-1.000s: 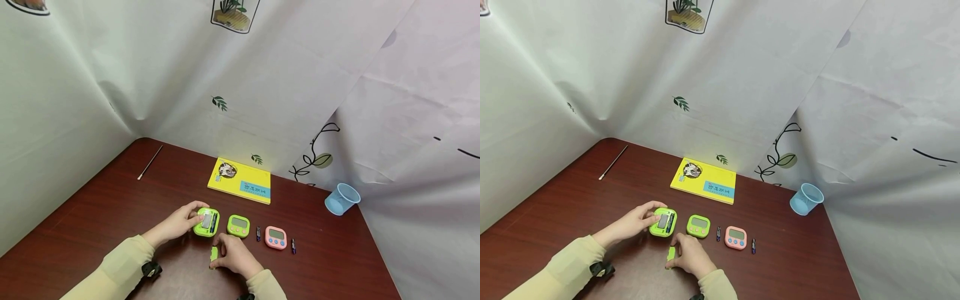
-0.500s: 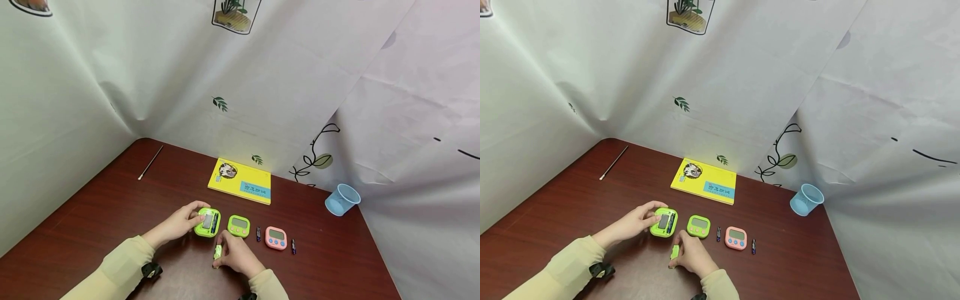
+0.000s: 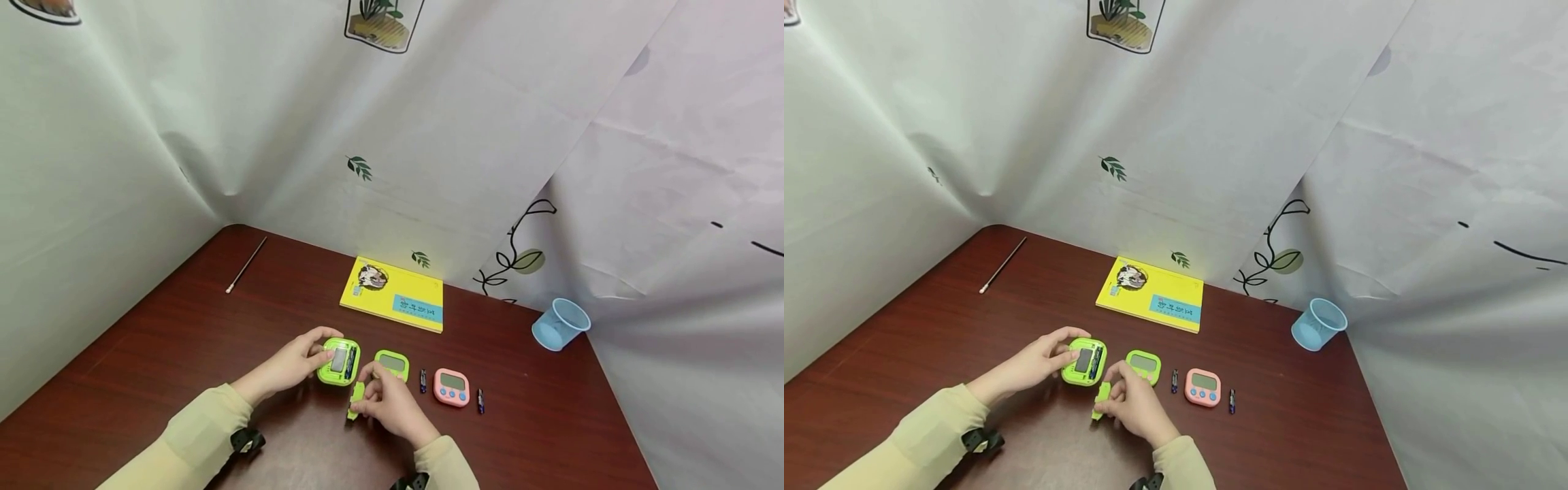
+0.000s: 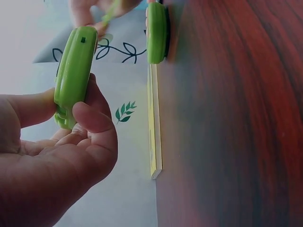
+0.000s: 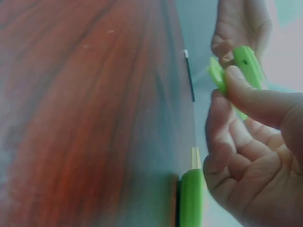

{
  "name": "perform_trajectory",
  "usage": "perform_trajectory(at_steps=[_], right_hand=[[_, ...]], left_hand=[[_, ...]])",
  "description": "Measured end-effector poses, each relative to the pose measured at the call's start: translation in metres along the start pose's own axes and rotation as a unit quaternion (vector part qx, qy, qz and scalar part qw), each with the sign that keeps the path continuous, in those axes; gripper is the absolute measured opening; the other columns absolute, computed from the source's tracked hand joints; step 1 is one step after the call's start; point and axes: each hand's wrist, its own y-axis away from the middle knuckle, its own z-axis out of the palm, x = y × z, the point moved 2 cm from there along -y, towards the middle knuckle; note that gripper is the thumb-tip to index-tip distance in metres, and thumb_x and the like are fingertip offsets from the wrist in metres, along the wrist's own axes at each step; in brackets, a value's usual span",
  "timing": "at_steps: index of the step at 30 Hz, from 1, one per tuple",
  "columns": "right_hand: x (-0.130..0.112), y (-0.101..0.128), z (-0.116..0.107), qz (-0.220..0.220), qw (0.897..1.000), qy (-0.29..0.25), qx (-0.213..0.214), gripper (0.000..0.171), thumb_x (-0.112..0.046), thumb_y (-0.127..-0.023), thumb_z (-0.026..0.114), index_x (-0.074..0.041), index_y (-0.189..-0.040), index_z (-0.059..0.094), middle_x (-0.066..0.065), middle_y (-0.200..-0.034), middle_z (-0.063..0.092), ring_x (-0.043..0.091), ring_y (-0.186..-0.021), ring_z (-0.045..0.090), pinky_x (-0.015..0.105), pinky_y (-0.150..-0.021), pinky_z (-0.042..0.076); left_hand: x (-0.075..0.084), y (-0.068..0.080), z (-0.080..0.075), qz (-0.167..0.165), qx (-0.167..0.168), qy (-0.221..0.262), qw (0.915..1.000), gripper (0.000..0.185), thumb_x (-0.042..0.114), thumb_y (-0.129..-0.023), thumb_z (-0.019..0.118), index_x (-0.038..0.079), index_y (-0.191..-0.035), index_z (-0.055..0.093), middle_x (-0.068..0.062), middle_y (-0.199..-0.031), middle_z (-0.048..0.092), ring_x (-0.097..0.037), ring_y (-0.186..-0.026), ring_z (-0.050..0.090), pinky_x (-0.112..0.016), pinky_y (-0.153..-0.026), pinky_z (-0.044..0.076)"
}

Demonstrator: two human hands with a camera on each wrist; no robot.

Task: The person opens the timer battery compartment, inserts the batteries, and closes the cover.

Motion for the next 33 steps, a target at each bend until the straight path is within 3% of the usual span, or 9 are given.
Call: perform_trajectory(at_steps=[12,22,30,33], right_hand=[[-0.009,-0.002,-0.012,-0.044,0.996,-0.045,0.066,0.031,-0.01,-0.086,0.07,-0.007,-0.111,0.052,0.009,-0.074,0.064,0.027,-0.063,0.06,0.022,-0.058,0.048],[-0.027,0.0,-0.017,-0.025,0.993,-0.075,0.086,0.031,-0.001,-0.086,0.067,0.0,-0.114,0.053,0.018,-0.078,0.064,0.02,-0.064,0.058,0.02,-0.059,0.047],[-0.043,0.006,-0.019,-0.007,0.991,-0.095,0.097,0.04,-0.002,-0.085,0.068,0.003,-0.12,0.048,0.021,-0.078,0.065,0.04,-0.071,0.062,0.036,-0.065,0.053],[-0.042,0.005,-0.019,-0.001,0.989,-0.103,0.102,0.042,-0.003,-0.084,0.07,0.002,-0.12,0.049,0.02,-0.077,0.066,0.043,-0.071,0.061,0.035,-0.064,0.054]], left_hand=[[0.002,-0.001,0.002,0.008,-0.008,0.0,0.9999,0.034,0.011,-0.098,0.051,-0.003,-0.129,0.045,-0.014,-0.098,0.067,-0.014,-0.074,0.058,-0.031,-0.058,0.046],[0.004,0.0,0.006,0.001,-0.016,0.001,0.9999,0.033,0.013,-0.098,0.051,-0.001,-0.128,0.046,-0.013,-0.098,0.067,-0.017,-0.077,0.058,-0.032,-0.059,0.046],[0.007,0.001,0.009,0.008,-0.022,-0.007,0.9997,0.032,0.013,-0.098,0.051,0.0,-0.127,0.047,-0.013,-0.099,0.067,-0.018,-0.079,0.058,-0.03,-0.059,0.045],[0.007,0.002,0.01,0.01,-0.023,-0.005,0.9997,0.033,0.013,-0.098,0.052,0.0,-0.127,0.046,-0.013,-0.098,0.067,-0.018,-0.078,0.058,-0.029,-0.059,0.045]])
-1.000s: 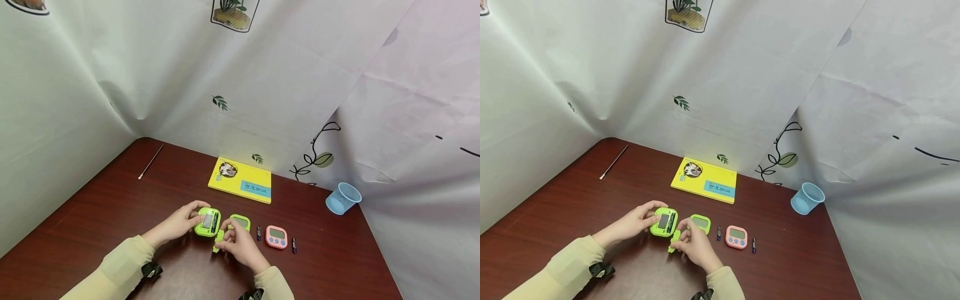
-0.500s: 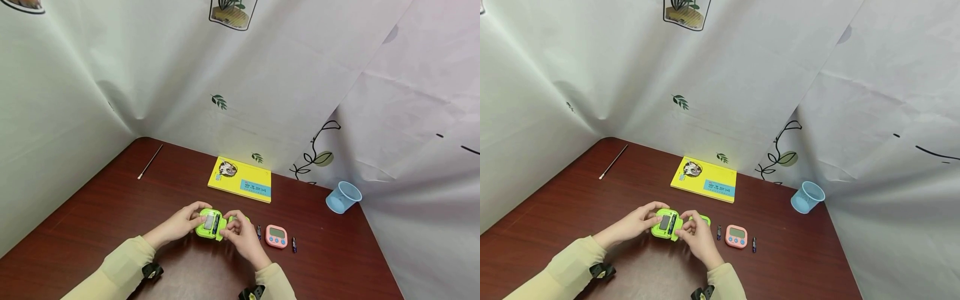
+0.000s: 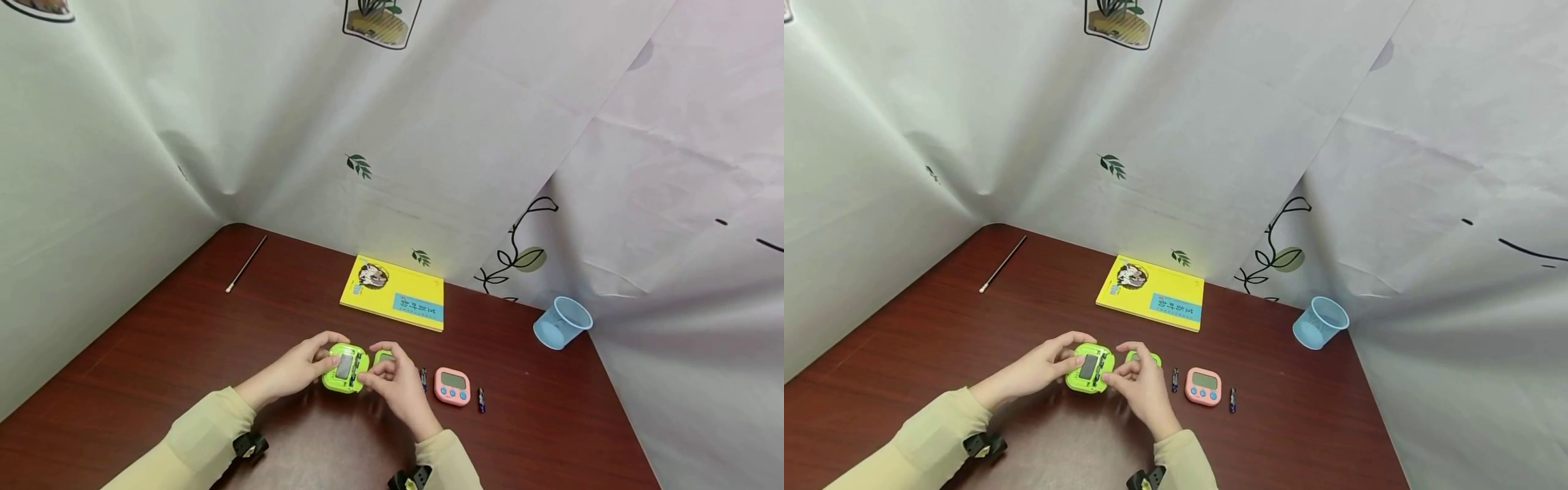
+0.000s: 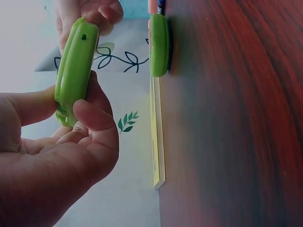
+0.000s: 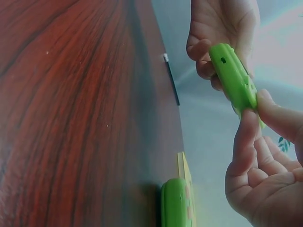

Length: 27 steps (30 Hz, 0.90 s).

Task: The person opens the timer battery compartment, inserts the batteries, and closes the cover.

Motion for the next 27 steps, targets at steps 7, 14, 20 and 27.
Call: perform_trajectory(at_steps=[7,14,20,27], right_hand=[[-0.002,0.0,-0.001,0.013,1.0,0.01,0.013,0.044,-0.005,-0.082,0.073,0.005,-0.119,0.051,0.015,-0.075,0.066,0.015,-0.063,0.058,0.019,-0.059,0.046],[-0.004,0.0,-0.002,0.015,1.0,-0.001,0.01,0.044,-0.003,-0.08,0.074,0.005,-0.117,0.053,0.014,-0.074,0.063,0.01,-0.063,0.055,0.018,-0.059,0.045],[0.007,-0.003,-0.001,0.016,1.0,0.001,-0.002,0.046,-0.005,-0.079,0.075,0.005,-0.119,0.054,0.01,-0.077,0.063,0.012,-0.066,0.057,0.019,-0.06,0.047],[0.029,-0.012,-0.002,0.06,0.998,0.022,-0.024,0.051,-0.017,-0.08,0.077,0.004,-0.123,0.058,0.012,-0.087,0.07,0.019,-0.08,0.068,0.03,-0.072,0.053]], left_hand=[[-0.001,0.0,0.001,0.007,-0.001,-0.013,0.9999,0.032,0.014,-0.098,0.052,0.001,-0.127,0.047,-0.012,-0.098,0.067,-0.018,-0.078,0.058,-0.027,-0.059,0.045],[0.001,0.001,0.003,0.015,-0.002,-0.03,0.9994,0.03,0.012,-0.098,0.052,0.002,-0.126,0.049,-0.014,-0.099,0.066,-0.019,-0.084,0.059,-0.028,-0.062,0.046],[0.002,0.002,0.004,0.027,-0.002,-0.057,0.998,0.029,0.012,-0.098,0.053,0.005,-0.125,0.05,-0.011,-0.096,0.066,-0.019,-0.087,0.062,-0.026,-0.064,0.046],[0.003,0.003,0.005,0.036,-0.009,-0.092,0.995,0.028,0.013,-0.098,0.052,0.007,-0.125,0.05,-0.009,-0.094,0.067,-0.013,-0.082,0.061,-0.026,-0.066,0.046]])
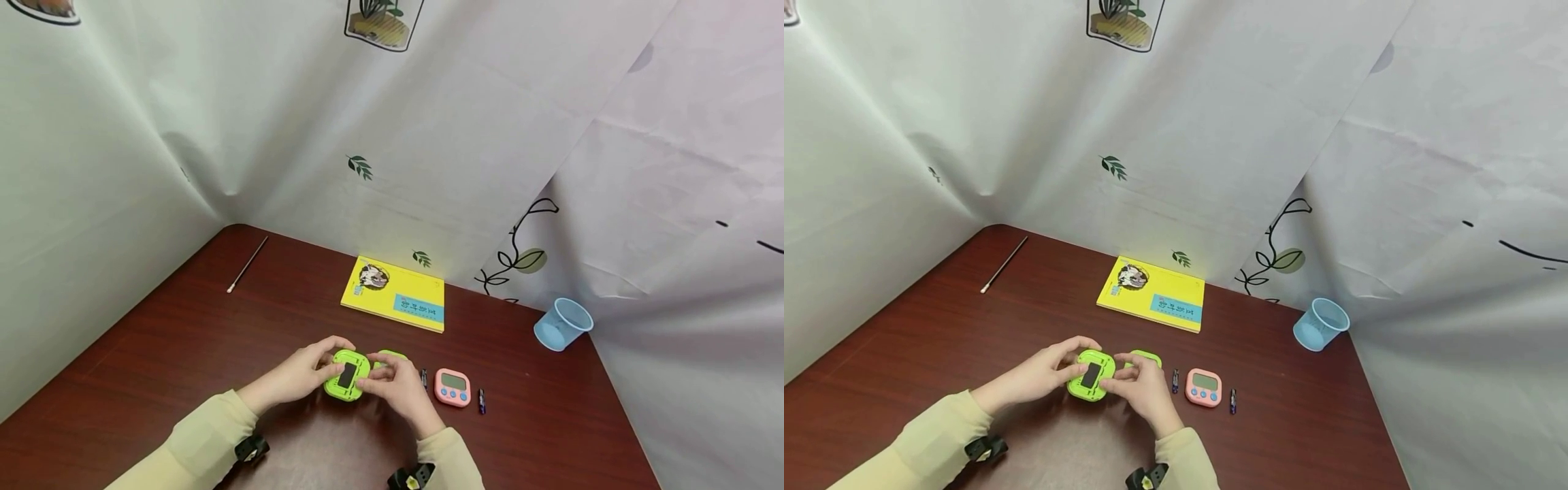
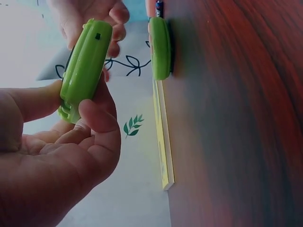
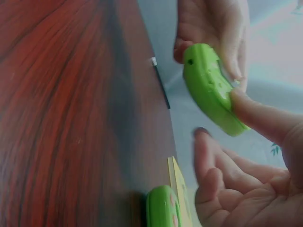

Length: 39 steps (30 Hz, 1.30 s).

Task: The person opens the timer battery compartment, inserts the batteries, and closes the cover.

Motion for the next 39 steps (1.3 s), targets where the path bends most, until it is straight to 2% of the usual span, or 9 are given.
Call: perform_trajectory(at_steps=[3,8,23,29,35,39], right_hand=[[0.0007,0.0005,-0.0003,0.018,1.0,-0.004,-0.014,0.044,-0.016,-0.081,0.076,0.007,-0.116,0.062,0.015,-0.089,0.072,0.019,-0.082,0.069,0.033,-0.073,0.053],[0.0011,0.0006,-0.0003,0.023,1.0,-0.011,-0.015,0.033,-0.014,-0.08,0.076,0.008,-0.104,0.066,0.015,-0.085,0.072,0.015,-0.076,0.068,0.032,-0.069,0.053],[-0.0009,0.0037,-0.0019,0.026,1.0,-0.013,-0.011,0.032,-0.014,-0.079,0.078,0.009,-0.099,0.066,0.015,-0.083,0.071,0.013,-0.073,0.067,0.035,-0.069,0.054],[-0.0002,0.0036,-0.0024,0.016,1.0,-0.024,-0.003,0.03,-0.012,-0.078,0.078,0.009,-0.097,0.067,0.016,-0.083,0.071,0.014,-0.074,0.068,0.037,-0.07,0.055],[0.0002,0.0048,-0.0027,0.022,0.999,-0.035,0.017,0.026,-0.009,-0.078,0.078,0.008,-0.094,0.067,0.014,-0.081,0.071,0.012,-0.069,0.066,0.037,-0.068,0.055],[0.0007,0.003,-0.0032,0.019,0.999,-0.028,0.026,0.026,-0.011,-0.078,0.078,0.006,-0.094,0.068,0.012,-0.081,0.07,0.011,-0.069,0.065,0.039,-0.068,0.055]], left_hand=[[0.0006,0.0,0.0014,0.002,-0.003,-0.007,1.0,0.028,0.012,-0.098,0.052,0.008,-0.125,0.05,-0.009,-0.095,0.067,-0.011,-0.081,0.06,-0.026,-0.066,0.046],[0.0019,-0.0002,0.0022,0.006,-0.001,-0.014,0.9999,0.028,0.012,-0.097,0.053,0.007,-0.125,0.051,-0.01,-0.095,0.067,-0.011,-0.08,0.059,-0.026,-0.065,0.045],[0.0058,0.0006,0.0016,0.011,-0.012,0.01,0.9998,0.027,0.008,-0.096,0.054,0.006,-0.123,0.052,-0.012,-0.096,0.068,-0.013,-0.081,0.061,-0.025,-0.065,0.046],[0.0068,-0.0008,0.0025,0.012,-0.003,0.019,0.9997,0.026,0.008,-0.096,0.055,0.006,-0.122,0.052,-0.014,-0.098,0.068,-0.023,-0.088,0.064,-0.025,-0.065,0.047],[0.0067,-0.0015,0.0061,0.011,0.01,0.035,0.9993,0.026,0.007,-0.094,0.058,0.008,-0.119,0.054,-0.013,-0.102,0.069,-0.025,-0.097,0.066,-0.024,-0.067,0.05],[0.006,-0.0026,0.007,0.019,0.018,0.048,0.9985,0.026,0.005,-0.093,0.059,0.008,-0.118,0.054,-0.014,-0.102,0.069,-0.026,-0.096,0.067,-0.024,-0.068,0.051]])
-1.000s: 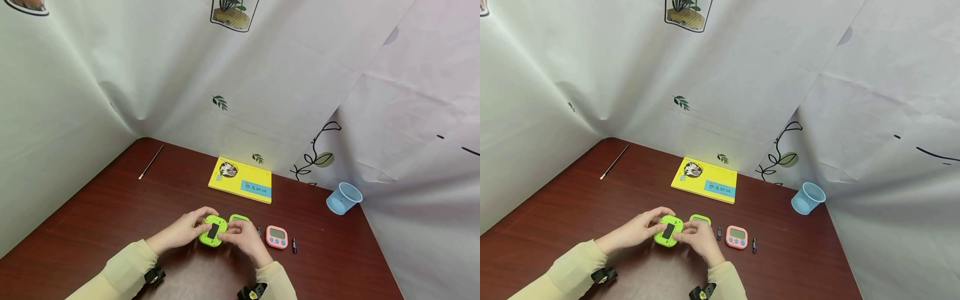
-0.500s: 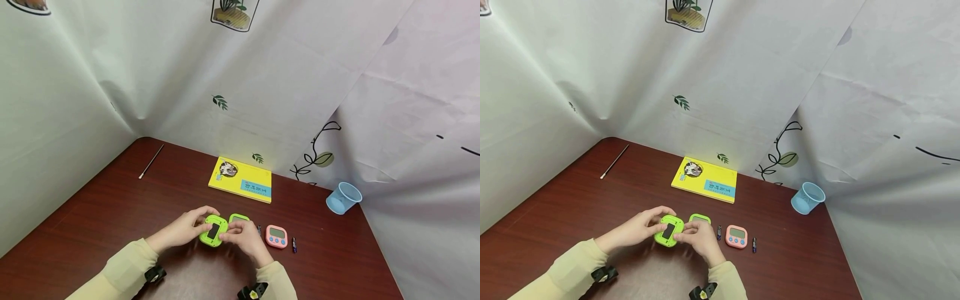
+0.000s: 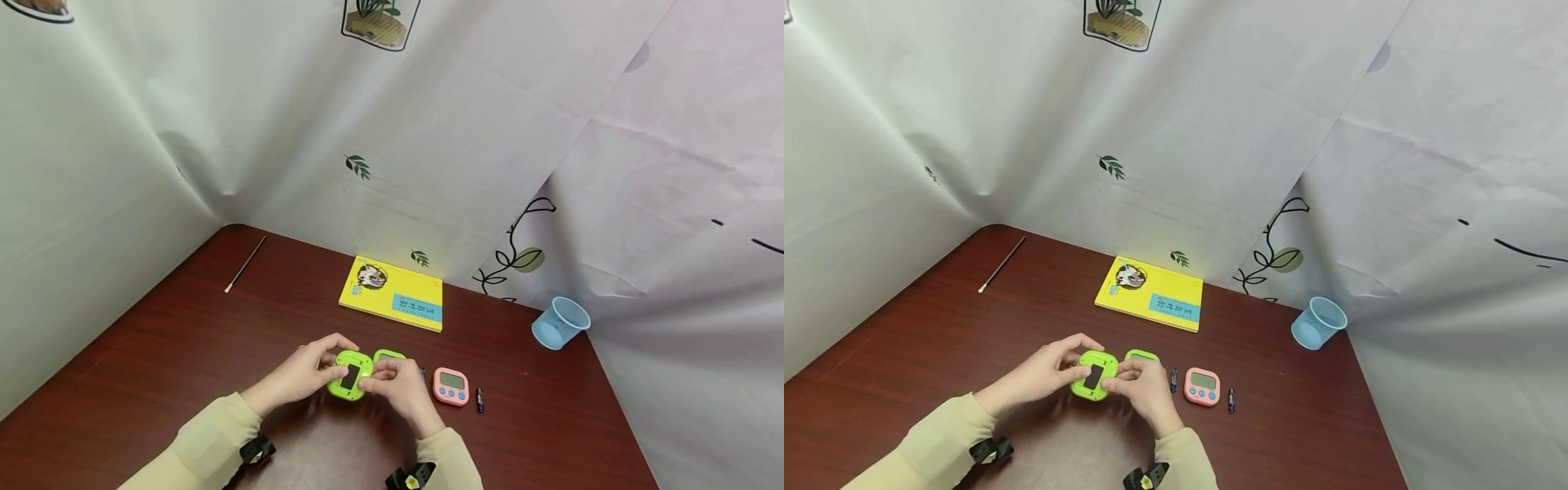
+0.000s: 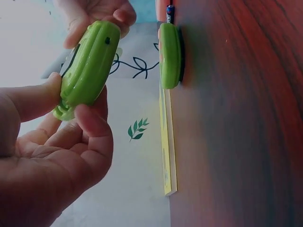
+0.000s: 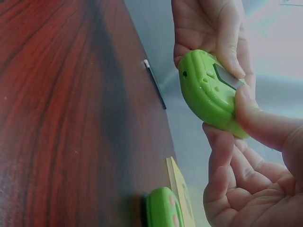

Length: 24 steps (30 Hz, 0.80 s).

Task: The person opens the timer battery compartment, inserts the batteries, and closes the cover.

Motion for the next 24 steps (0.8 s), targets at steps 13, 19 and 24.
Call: perform_trajectory(at_steps=[13,19,24], right_hand=[[0.0007,-0.0019,0.002,-0.016,1.0,0.001,0.014,0.026,-0.014,-0.079,0.078,0.005,-0.094,0.066,0.008,-0.078,0.069,0.008,-0.069,0.062,0.028,-0.064,0.052],[-0.0007,-0.0004,0.0037,-0.024,0.999,0.023,0.031,0.029,-0.021,-0.079,0.078,0.002,-0.091,0.066,0.003,-0.075,0.066,0.01,-0.068,0.061,0.023,-0.062,0.05],[-0.0018,0.001,0.0041,-0.028,0.999,0.025,0.035,0.029,-0.023,-0.079,0.077,0.001,-0.09,0.066,0.003,-0.074,0.064,0.012,-0.068,0.06,0.023,-0.062,0.049]], left_hand=[[-0.007,0.0,-0.0032,0.001,0.008,0.029,0.9995,0.029,0.01,-0.094,0.059,0.005,-0.122,0.054,-0.018,-0.101,0.069,-0.031,-0.096,0.067,-0.025,-0.069,0.051],[-0.0092,-0.0007,-0.003,-0.004,0.015,0.025,0.9996,0.035,0.016,-0.095,0.058,0.001,-0.125,0.051,-0.02,-0.107,0.066,-0.034,-0.102,0.064,-0.024,-0.071,0.051],[-0.0094,-0.0012,-0.0049,-0.028,0.026,0.017,0.9991,0.037,0.022,-0.093,0.062,0.0,-0.122,0.053,-0.018,-0.105,0.068,-0.027,-0.099,0.066,-0.025,-0.071,0.051]])
